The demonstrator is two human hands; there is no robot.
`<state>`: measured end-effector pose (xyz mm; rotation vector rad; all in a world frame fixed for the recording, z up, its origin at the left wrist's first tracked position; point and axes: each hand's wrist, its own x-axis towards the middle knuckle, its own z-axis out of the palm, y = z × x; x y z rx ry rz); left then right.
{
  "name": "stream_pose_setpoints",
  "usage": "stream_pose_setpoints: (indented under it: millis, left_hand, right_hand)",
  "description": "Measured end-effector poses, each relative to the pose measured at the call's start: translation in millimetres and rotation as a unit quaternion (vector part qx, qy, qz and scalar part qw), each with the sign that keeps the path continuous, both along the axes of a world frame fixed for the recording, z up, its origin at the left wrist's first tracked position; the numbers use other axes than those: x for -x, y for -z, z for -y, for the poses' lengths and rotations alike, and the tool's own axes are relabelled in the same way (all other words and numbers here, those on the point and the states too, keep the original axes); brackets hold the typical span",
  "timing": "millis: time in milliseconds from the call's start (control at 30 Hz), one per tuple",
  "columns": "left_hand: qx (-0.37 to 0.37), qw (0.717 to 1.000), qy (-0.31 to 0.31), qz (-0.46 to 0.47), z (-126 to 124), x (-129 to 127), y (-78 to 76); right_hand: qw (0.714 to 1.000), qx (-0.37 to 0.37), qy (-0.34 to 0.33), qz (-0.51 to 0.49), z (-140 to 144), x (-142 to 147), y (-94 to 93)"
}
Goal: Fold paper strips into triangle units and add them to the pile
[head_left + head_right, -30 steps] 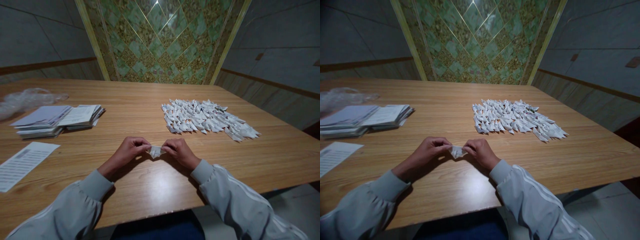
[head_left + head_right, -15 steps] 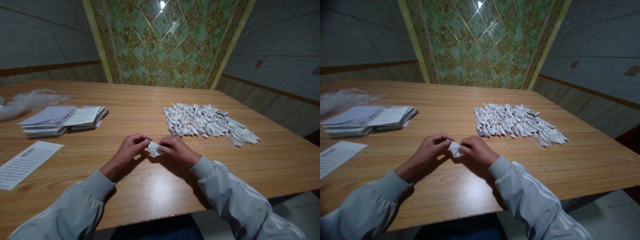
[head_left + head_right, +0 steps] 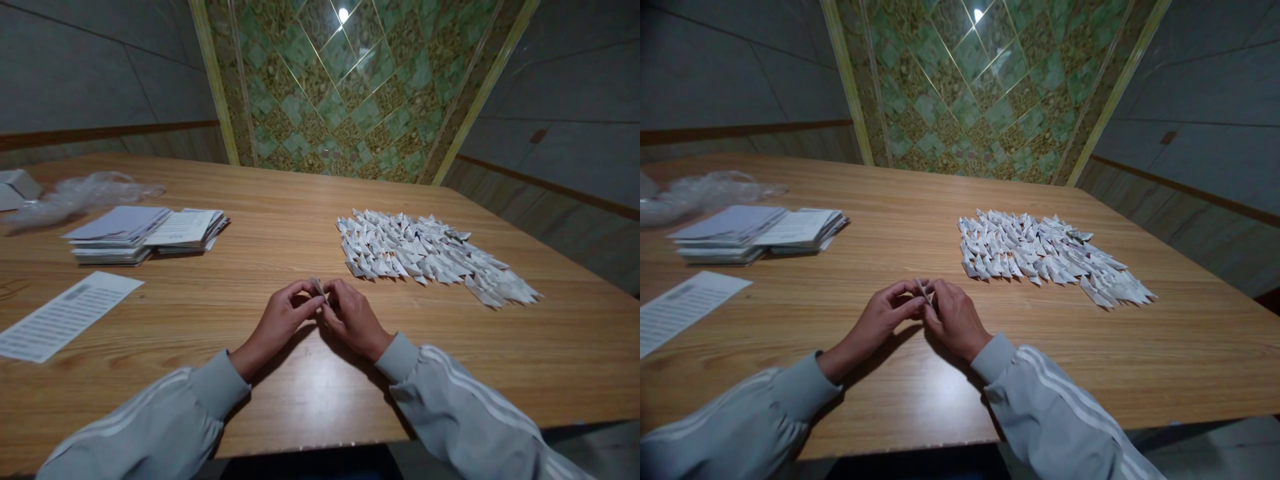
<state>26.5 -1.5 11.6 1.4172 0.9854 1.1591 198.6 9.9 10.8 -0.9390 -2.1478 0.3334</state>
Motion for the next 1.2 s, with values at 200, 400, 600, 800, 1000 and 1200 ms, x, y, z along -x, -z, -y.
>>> stream_pose_setpoints:
  millis: [200,400,600,800,1000,1200]
  left_hand:
    - [0.013,1.000,-0.008,0.020,-1,1,-2.2]
    - [0.034,0.998,-0.004,0.047,0,2,-3.5]
    - [0.051,0.997,0.005,0.058,-1,3,-4.0]
    - [0.027,0.999,-0.019,0.023,0,3,-6.2]
    - [-0.035,0.996,-0.055,-0.054,6,0,-5.7]
    - [-0.057,0.993,-0.067,-0.081,9,-8,0.0]
  right_hand:
    - [0.998,0.028,-0.043,-0.030,3,1,-0.1]
    - [0.980,0.158,-0.079,-0.097,4,0,-4.7]
    - [0.949,0.236,-0.106,-0.178,3,-1,-5.8]
    - [0.956,0.228,-0.063,-0.172,2,-3,-4.3]
    - [0.997,0.047,0.046,-0.037,3,0,-2.5]
    - [0.996,0.017,0.081,0.032,5,6,1.0]
